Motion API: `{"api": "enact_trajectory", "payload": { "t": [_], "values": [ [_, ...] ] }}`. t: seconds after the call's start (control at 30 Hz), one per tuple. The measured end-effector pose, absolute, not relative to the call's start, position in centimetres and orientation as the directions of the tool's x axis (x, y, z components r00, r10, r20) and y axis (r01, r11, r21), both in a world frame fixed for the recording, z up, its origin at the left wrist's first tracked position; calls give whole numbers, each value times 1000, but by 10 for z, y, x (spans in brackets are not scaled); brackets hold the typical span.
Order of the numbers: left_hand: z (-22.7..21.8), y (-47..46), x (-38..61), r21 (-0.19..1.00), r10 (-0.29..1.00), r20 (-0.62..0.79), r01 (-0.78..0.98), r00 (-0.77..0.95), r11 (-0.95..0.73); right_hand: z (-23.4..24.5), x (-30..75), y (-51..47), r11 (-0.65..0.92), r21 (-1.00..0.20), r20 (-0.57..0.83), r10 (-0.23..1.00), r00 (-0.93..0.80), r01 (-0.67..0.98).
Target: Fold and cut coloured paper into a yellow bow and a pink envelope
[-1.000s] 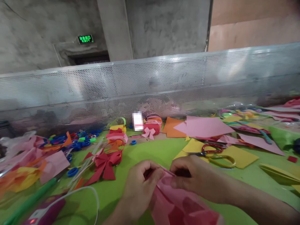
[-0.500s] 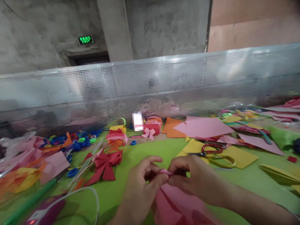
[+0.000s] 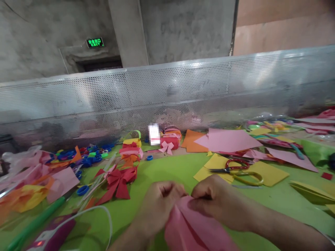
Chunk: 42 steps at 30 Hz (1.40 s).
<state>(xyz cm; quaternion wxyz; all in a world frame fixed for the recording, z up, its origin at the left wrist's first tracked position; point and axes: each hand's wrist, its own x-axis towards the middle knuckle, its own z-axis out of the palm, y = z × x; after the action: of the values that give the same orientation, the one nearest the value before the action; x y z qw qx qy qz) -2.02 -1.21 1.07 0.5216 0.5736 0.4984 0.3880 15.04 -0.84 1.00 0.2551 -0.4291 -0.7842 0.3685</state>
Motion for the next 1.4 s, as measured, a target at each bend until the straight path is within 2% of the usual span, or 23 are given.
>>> {"api": "enact_trajectory", "payload": {
  "t": [0.1, 0.17, 0.3, 0.5, 0.73, 0.87, 0.97, 1.07, 1.2, 1.4],
  "values": [
    [10, -6, -27, 964, 960, -235, -90, 154, 250, 8, 154, -1, 338, -826, 135, 896, -423, 451],
    [11, -2, -31, 931, 930, -289, -160, 225, 328, 7, 157, 7, 340, -844, 170, 903, -394, 415],
    [9, 1, -33, 957, 917, -244, -74, 317, 280, 0, 162, 23, 336, -871, 206, 912, -356, 359],
    [-4, 3, -30, 982, 966, -181, 85, 187, 168, -3, 161, 25, 302, -899, 158, 899, -408, 318],
    [-1, 3, -29, 978, 968, -165, 155, 188, 137, 0, 160, 22, 238, -888, 120, 946, -301, 394],
    [2, 2, -27, 981, 974, -118, 177, 192, 84, -8, 158, 27, 211, -940, 109, 931, -349, 269],
    [0, 1, -26, 983, 964, -141, 151, 227, 109, -11, 157, 27, 218, -953, 142, 935, -326, 209],
    [-4, -1, -26, 975, 930, -219, 41, 294, 217, -7, 156, 21, 305, -907, 208, 923, -324, 289],
    [-5, -4, -25, 960, 887, -223, -66, 405, 271, 2, 153, 10, 379, -841, 266, 911, -314, 386],
    [-5, -10, -20, 962, 873, -224, -45, 433, 269, 3, 150, 0, 479, -731, 390, 878, -278, 485]
  ]
}}
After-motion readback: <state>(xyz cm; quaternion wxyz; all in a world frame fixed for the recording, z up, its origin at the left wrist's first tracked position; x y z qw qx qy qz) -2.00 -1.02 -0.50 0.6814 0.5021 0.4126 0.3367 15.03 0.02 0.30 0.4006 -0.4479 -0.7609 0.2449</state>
